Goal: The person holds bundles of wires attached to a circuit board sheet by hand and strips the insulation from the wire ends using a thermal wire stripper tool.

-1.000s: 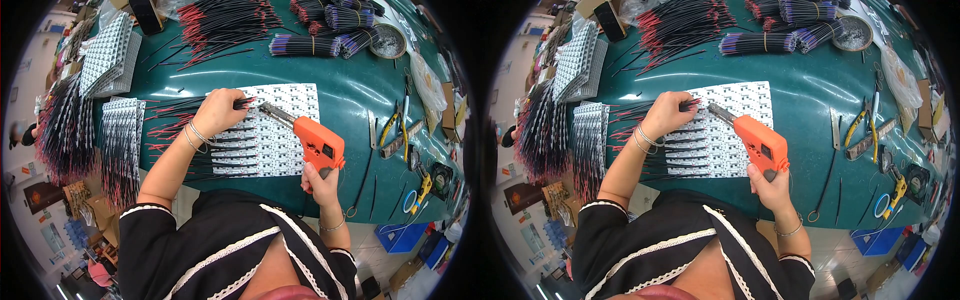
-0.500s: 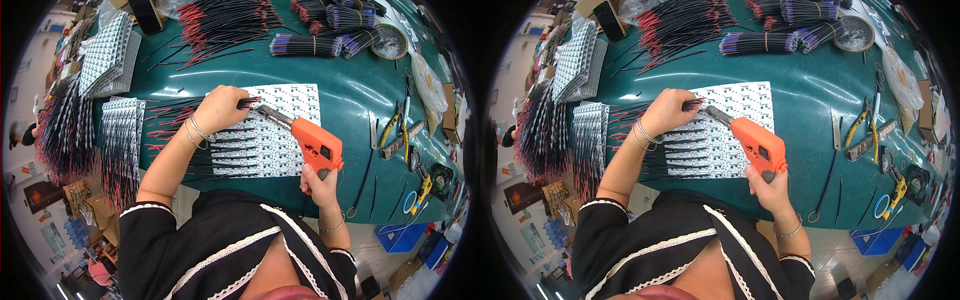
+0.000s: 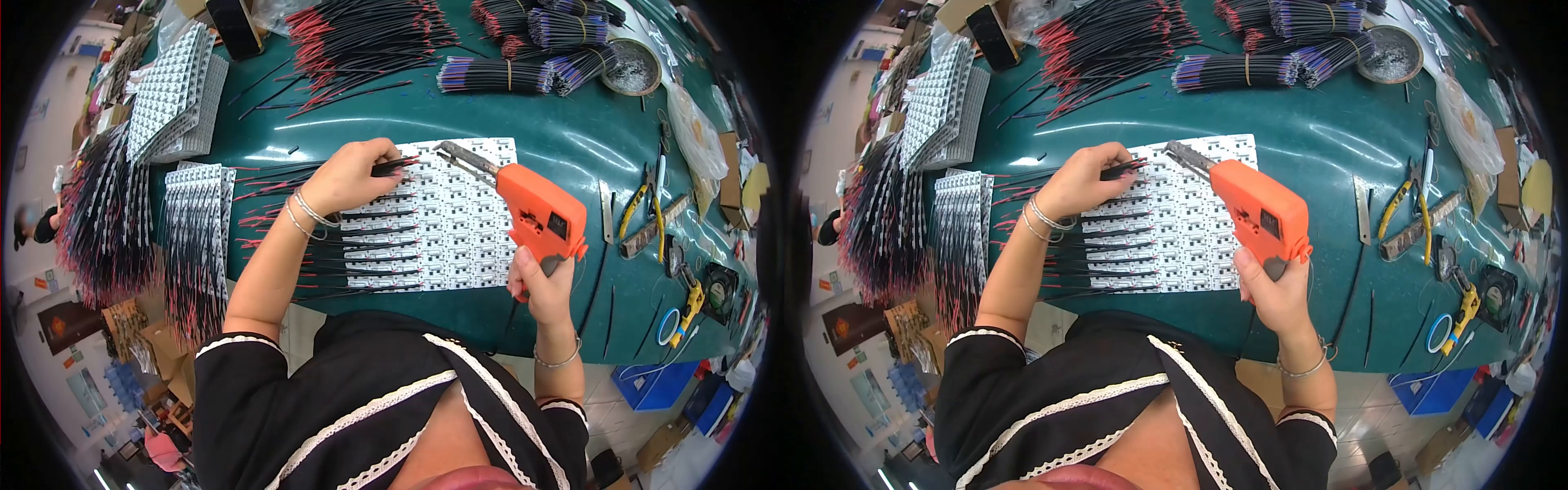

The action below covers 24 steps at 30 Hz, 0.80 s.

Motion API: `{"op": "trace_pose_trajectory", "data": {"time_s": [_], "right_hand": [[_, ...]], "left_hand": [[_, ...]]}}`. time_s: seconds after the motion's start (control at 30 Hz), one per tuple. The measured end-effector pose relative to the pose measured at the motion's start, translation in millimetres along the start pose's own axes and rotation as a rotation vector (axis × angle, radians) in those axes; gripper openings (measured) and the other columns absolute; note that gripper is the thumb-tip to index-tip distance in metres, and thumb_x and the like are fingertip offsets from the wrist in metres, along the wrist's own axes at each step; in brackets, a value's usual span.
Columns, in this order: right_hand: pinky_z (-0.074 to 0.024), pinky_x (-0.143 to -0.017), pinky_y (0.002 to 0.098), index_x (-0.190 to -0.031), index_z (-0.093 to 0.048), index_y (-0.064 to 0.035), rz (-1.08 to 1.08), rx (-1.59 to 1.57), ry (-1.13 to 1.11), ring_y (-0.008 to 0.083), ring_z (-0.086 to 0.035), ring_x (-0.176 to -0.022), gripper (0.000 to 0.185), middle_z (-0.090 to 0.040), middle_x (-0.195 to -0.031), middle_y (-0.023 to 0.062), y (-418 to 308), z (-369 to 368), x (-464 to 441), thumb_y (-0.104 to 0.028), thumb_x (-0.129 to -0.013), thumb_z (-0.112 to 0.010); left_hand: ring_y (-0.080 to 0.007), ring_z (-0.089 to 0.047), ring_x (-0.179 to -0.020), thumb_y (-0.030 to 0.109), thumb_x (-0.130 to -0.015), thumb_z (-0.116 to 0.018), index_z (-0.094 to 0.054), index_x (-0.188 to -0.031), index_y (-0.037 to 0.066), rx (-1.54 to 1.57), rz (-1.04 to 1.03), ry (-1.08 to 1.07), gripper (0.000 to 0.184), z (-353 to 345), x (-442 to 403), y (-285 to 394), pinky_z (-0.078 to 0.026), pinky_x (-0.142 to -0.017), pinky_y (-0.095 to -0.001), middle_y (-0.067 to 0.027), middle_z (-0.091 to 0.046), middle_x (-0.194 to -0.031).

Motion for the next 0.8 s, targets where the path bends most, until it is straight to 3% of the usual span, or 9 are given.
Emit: {"op": "trace_pose_trajectory", "data": {"time_s": [0.07, 0.2, 0.3, 0.4, 0.5, 0.7, 0.73, 0.8], "right_hand": [[-0.0356, -0.036, 0.021, -0.101, -0.049, 0.0083, -0.004, 0.01, 0.004, 0.0083, -0.043, -0.037, 0.03, -0.046, -0.048, 0.0023, -2, 0, -7, -0.017, -0.086, -0.055], [-0.0356, -0.036, 0.021, -0.101, -0.049, 0.0094, -0.001, -0.033, 0.002, 0.0086, -0.043, -0.037, 0.031, -0.046, -0.047, 0.0026, 4, -3, -14, -0.017, -0.086, -0.055], [-0.0362, -0.036, 0.0212, -0.1, -0.049, 0.0086, -0.009, -0.049, -0.008, 0.0089, -0.043, -0.037, 0.031, -0.046, -0.047, 0.0029, 5, -5, -13, -0.018, -0.086, -0.056], [-0.037, -0.036, 0.0215, -0.099, -0.049, 0.0073, -0.011, -0.061, -0.032, 0.0091, -0.044, -0.037, 0.029, -0.046, -0.047, 0.003, 4, -5, -12, -0.018, -0.086, -0.056], [-0.0377, -0.037, 0.0218, -0.098, -0.048, 0.0061, -0.015, -0.058, -0.052, 0.0092, -0.044, -0.037, 0.029, -0.047, -0.047, 0.003, 6, -3, -9, -0.019, -0.086, -0.056], [-0.0366, -0.037, 0.0216, -0.097, -0.049, 0.0047, -0.051, -0.043, -0.059, 0.0089, -0.044, -0.037, 0.026, -0.047, -0.048, 0.0027, 14, -5, -4, -0.018, -0.086, -0.055], [-0.0363, -0.036, 0.0215, -0.097, -0.049, 0.0043, -0.056, -0.037, -0.057, 0.0088, -0.045, -0.038, 0.025, -0.047, -0.048, 0.0027, 15, -5, -3, -0.018, -0.086, -0.055], [-0.0355, -0.036, 0.0213, -0.096, -0.049, 0.0038, -0.064, -0.03, -0.069, 0.0088, -0.045, -0.038, 0.024, -0.047, -0.048, 0.0024, 17, -6, -3, -0.017, -0.086, -0.055]], "left_hand": [[-0.0086, -0.051, -0.066, 0.009, -0.082, -0.057, -0.056, -0.093, -0.002, 0.056, 0.071, -0.027, 0.016, 3, 2, -2, -0.042, -0.059, -0.025, -0.0026, -0.058, -0.074], [-0.0086, -0.046, -0.06, 0.01, -0.082, -0.059, -0.056, -0.089, -0.002, -0.027, -0.126, 0.155, 0.015, 5, 3, -2, -0.041, -0.057, -0.0246, -0.0036, -0.055, -0.067], [-0.0269, -0.052, -0.059, 0.013, -0.079, -0.06, -0.057, -0.09, -0.002, -0.057, 0.139, 0.118, 0.019, 11, 2, 5, -0.043, -0.059, -0.0317, -0.0136, -0.059, -0.072], [-0.0084, -0.045, -0.059, 0.01, -0.079, -0.063, -0.057, -0.088, -0.002, -0.017, 0.042, 0.172, 0.016, 8, 0, 0, -0.04, -0.055, -0.0247, -0.005, -0.054, -0.065], [-0.0228, -0.055, -0.059, 0.014, -0.075, -0.065, -0.058, -0.086, -0.002, 0.01, 0.107, 0.141, 0.021, 9, 1, 3, -0.044, -0.059, -0.03, -0.014, -0.06, -0.071], [-0.0225, -0.056, -0.057, 0.013, -0.071, -0.066, -0.059, -0.08, -0.003, -0.018, 0.158, 0.162, 0.02, 6, 0, 4, -0.044, -0.057, -0.0305, -0.0138, -0.06, -0.066], [-0.0105, -0.049, -0.055, 0.015, -0.072, -0.067, -0.06, -0.08, -0.004, -0.005, 0.12, 0.189, 0.021, 4, 0, 0, -0.042, -0.055, -0.0267, -0.0078, -0.056, -0.059], [-0.0123, -0.05, -0.055, 0.014, -0.072, -0.067, -0.061, -0.081, -0.004, -0.042, 0.11, 0.203, 0.021, -1, -1, -5, -0.043, -0.055, -0.0277, -0.0095, -0.057, -0.061]]}}
Point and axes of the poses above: each hand's wrist, its own x-axis away from the middle knuckle, its own z-axis out of the back of the hand, y = z × x, the point moved 4 cm from there along -x, towards the middle knuckle
